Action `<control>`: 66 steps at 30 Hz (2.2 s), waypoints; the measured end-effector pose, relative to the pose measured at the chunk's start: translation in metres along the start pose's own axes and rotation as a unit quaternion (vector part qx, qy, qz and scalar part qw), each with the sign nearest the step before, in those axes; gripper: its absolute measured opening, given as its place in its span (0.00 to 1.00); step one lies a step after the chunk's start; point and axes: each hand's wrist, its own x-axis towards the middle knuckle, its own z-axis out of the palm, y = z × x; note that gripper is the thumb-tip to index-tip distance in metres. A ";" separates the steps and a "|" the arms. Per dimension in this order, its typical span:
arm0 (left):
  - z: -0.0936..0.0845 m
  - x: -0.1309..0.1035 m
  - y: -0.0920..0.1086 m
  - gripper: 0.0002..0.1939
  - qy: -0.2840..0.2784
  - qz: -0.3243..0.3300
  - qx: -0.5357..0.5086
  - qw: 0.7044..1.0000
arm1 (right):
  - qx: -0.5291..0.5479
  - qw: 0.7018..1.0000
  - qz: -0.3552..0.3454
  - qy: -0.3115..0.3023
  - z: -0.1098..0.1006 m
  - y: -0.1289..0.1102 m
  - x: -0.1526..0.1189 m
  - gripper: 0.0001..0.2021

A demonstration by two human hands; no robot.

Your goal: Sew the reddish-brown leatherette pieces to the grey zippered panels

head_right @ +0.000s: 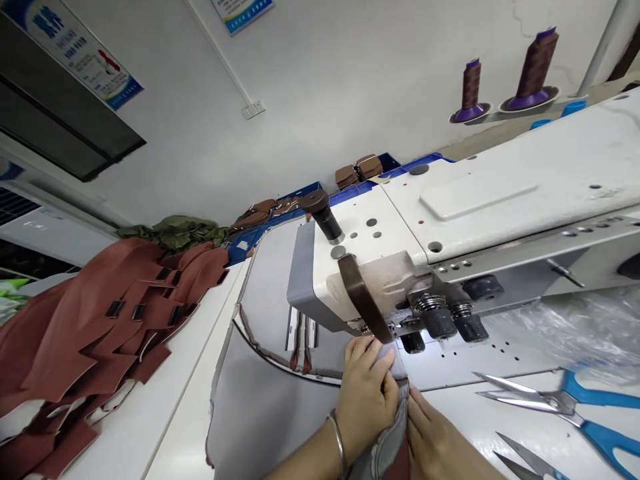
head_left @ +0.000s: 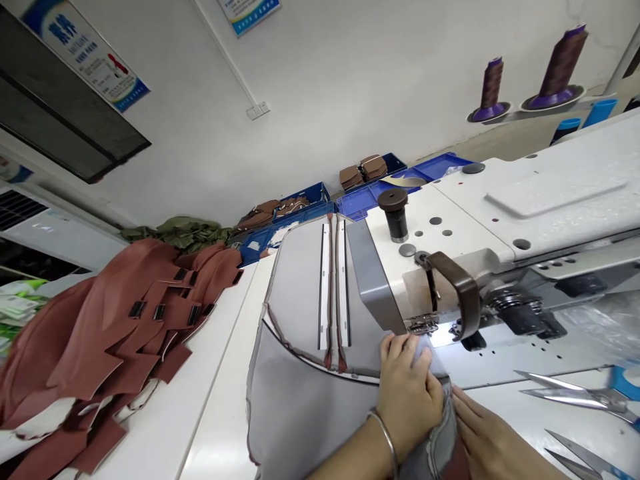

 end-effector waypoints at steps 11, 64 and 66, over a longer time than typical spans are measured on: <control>-0.024 -0.020 -0.006 0.14 -0.117 0.049 0.029 0.992 | -0.009 1.000 -0.017 -0.020 0.003 -0.014 -0.030 0.15; -0.057 0.037 0.035 0.17 -0.382 -0.077 0.131 0.911 | -0.117 0.989 -0.088 -0.011 -0.009 0.003 0.011 0.16; -0.057 0.034 0.029 0.15 -0.371 -0.067 0.143 0.915 | -0.120 0.987 -0.099 -0.050 -0.008 0.006 0.011 0.13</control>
